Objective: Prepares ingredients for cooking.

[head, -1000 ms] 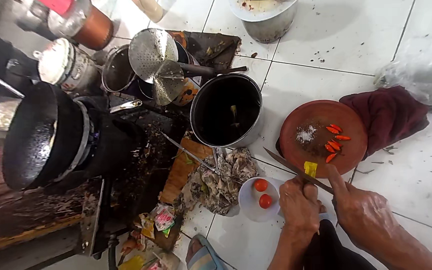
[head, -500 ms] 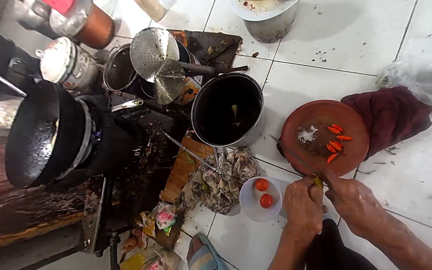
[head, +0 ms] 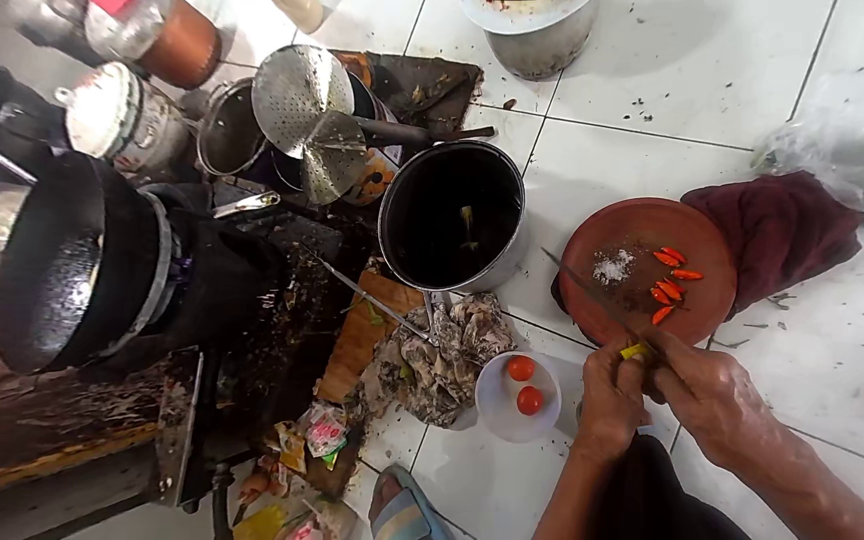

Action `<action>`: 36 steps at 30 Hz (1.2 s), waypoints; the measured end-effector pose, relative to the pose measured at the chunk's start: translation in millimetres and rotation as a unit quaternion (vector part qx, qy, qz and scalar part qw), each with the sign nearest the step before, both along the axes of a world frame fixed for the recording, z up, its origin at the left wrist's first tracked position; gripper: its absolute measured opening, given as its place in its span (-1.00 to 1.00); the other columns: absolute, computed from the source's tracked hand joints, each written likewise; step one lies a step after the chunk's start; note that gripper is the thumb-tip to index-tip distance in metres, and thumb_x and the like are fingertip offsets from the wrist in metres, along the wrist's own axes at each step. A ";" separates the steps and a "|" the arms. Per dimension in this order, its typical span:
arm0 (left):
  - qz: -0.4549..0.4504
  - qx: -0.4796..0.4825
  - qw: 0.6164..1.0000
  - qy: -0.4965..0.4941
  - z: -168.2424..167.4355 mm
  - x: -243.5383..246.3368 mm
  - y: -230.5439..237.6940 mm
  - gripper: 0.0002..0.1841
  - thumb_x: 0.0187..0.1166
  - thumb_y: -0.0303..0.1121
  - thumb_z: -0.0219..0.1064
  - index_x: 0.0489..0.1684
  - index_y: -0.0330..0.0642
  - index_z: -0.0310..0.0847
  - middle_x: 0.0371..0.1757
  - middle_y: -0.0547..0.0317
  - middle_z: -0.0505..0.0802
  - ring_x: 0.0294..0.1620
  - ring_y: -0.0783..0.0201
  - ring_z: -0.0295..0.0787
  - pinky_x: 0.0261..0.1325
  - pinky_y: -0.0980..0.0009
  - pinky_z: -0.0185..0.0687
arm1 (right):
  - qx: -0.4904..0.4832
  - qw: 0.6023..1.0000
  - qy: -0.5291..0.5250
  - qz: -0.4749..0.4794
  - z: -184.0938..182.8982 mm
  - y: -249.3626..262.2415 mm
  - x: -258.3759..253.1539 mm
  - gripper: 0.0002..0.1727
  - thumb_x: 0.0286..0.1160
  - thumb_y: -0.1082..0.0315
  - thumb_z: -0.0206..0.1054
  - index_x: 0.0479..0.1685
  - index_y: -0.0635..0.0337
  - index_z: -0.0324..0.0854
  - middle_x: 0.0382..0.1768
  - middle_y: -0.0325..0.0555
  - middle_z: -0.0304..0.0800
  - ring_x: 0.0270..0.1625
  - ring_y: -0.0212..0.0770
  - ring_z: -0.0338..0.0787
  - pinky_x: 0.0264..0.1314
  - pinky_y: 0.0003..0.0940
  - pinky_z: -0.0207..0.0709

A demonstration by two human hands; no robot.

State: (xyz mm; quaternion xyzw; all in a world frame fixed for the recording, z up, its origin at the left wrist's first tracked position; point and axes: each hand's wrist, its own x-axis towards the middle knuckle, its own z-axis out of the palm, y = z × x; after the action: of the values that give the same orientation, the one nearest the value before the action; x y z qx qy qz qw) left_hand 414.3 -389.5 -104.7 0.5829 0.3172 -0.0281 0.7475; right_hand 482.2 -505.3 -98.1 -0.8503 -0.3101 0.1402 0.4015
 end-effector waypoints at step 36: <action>0.082 -0.061 0.992 0.074 30.2 9.1 10.6 -0.68 0.77 -0.51 0.03 -0.49 -0.28 0.52 -0.77 0.23 0.54 -0.83 0.45 0.44 -0.71 0.56 0.47 | -0.004 0.990 -0.127 0.067 -10.2 -29.3 -6.5 -0.34 0.58 0.25 0.03 0.77 0.04 0.34 -0.65 -0.25 0.51 -0.78 -0.26 0.42 -0.76 -0.28 0.32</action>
State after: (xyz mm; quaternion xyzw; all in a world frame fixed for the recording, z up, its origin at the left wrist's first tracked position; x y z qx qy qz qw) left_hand 423.5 -378.9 -74.5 0.5046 0.4162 -0.0285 0.7559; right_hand 475.7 -534.7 -108.3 -0.8403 -0.4139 0.0589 0.3452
